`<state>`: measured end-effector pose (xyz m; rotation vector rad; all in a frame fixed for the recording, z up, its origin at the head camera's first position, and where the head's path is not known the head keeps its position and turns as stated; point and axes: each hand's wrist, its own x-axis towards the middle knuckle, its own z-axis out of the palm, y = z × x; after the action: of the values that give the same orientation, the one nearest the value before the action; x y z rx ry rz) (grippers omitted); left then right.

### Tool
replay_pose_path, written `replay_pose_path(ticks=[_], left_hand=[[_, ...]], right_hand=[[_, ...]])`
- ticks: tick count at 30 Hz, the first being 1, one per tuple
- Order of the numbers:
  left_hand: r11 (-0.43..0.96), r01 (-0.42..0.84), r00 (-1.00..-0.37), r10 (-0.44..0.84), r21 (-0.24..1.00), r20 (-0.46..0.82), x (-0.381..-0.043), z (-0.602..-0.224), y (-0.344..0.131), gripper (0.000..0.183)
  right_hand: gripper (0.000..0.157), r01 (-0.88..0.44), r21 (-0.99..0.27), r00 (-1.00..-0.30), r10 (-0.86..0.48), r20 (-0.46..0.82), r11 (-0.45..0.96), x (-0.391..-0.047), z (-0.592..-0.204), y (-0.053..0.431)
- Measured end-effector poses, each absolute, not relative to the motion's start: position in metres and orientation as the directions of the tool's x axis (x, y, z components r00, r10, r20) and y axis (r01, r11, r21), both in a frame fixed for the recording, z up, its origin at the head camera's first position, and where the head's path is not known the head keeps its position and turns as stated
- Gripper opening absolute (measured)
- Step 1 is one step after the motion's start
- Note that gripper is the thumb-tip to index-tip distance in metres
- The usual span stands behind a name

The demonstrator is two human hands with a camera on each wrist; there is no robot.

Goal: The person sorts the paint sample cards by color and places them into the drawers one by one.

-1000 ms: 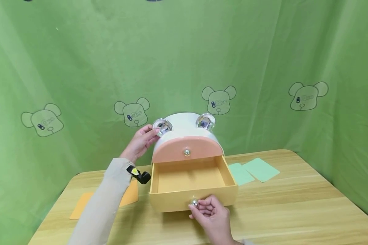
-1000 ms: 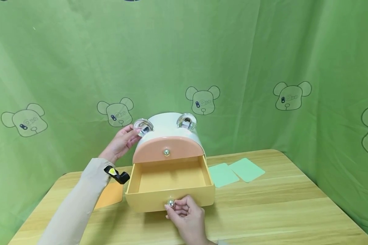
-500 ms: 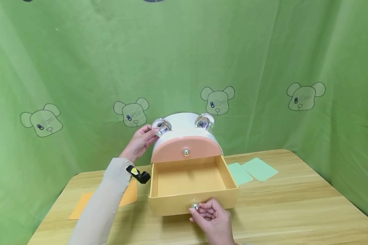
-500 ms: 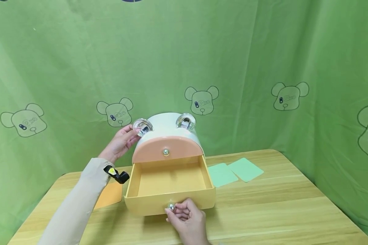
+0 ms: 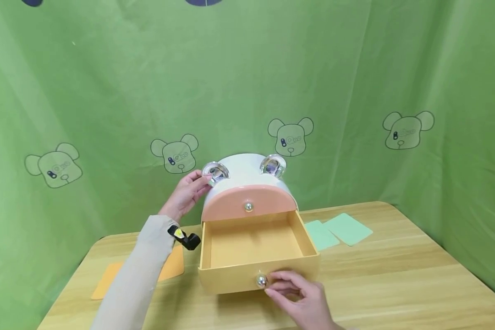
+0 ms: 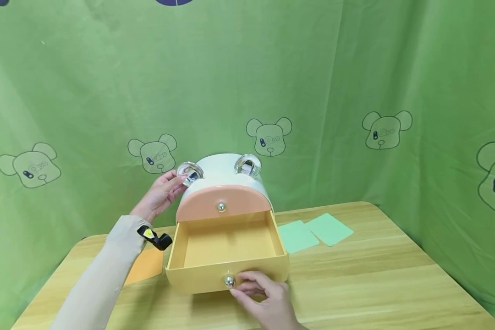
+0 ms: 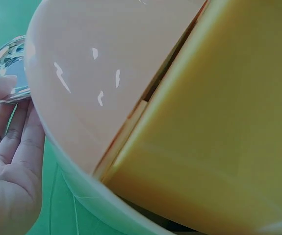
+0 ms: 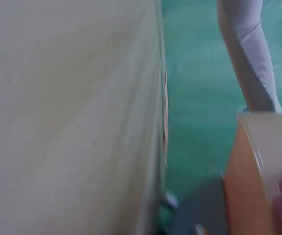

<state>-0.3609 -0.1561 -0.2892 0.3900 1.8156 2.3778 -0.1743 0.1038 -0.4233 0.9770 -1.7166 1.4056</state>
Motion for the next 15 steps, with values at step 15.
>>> replay_pose_path(ticks=[15], left_hand=[[-0.275, 0.076, -0.96, 0.241, 0.958, 0.145, -0.359, -0.291, -0.155, 0.009]], right_hand=[[0.017, -0.779, -0.485, -0.509, 0.049, 0.859, 0.398, -0.214, -0.41, 0.225]])
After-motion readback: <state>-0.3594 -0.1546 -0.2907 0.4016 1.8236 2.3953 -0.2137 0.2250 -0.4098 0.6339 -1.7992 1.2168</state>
